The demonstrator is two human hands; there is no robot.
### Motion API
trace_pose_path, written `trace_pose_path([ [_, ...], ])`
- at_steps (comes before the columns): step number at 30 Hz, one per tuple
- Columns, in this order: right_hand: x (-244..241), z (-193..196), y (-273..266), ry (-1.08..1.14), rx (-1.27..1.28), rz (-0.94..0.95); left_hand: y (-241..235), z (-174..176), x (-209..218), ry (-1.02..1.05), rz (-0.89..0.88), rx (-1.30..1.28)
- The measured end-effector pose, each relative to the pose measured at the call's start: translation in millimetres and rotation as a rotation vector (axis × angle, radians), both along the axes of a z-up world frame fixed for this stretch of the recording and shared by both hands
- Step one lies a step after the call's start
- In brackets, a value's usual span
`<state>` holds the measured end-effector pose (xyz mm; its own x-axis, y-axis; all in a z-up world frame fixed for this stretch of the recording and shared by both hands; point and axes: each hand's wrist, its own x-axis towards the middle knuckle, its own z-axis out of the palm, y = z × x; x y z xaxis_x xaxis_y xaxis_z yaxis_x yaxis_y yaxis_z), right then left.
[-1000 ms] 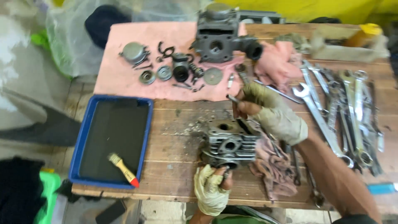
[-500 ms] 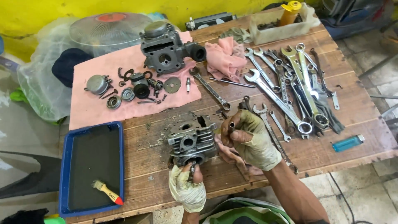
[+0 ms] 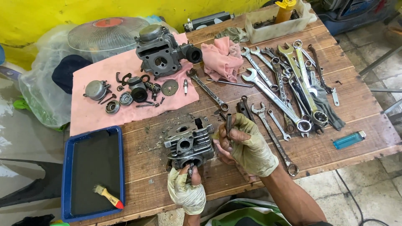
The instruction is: Inspecting and manipulating components within a motorcycle cylinder head using a small tool on a workbench.
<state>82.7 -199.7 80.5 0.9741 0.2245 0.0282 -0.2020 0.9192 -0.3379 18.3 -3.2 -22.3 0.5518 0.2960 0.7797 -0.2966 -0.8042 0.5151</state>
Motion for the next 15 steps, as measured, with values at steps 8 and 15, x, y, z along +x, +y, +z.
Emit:
trace_pose_path([
  [8,-2,2,2,-0.05,-0.045,-0.018,1,-3,-1,0.007,-0.011,-0.022],
  [15,2,9,4,-0.163,-0.161,-0.128,2,-3,0,-0.02,-0.007,0.004],
])
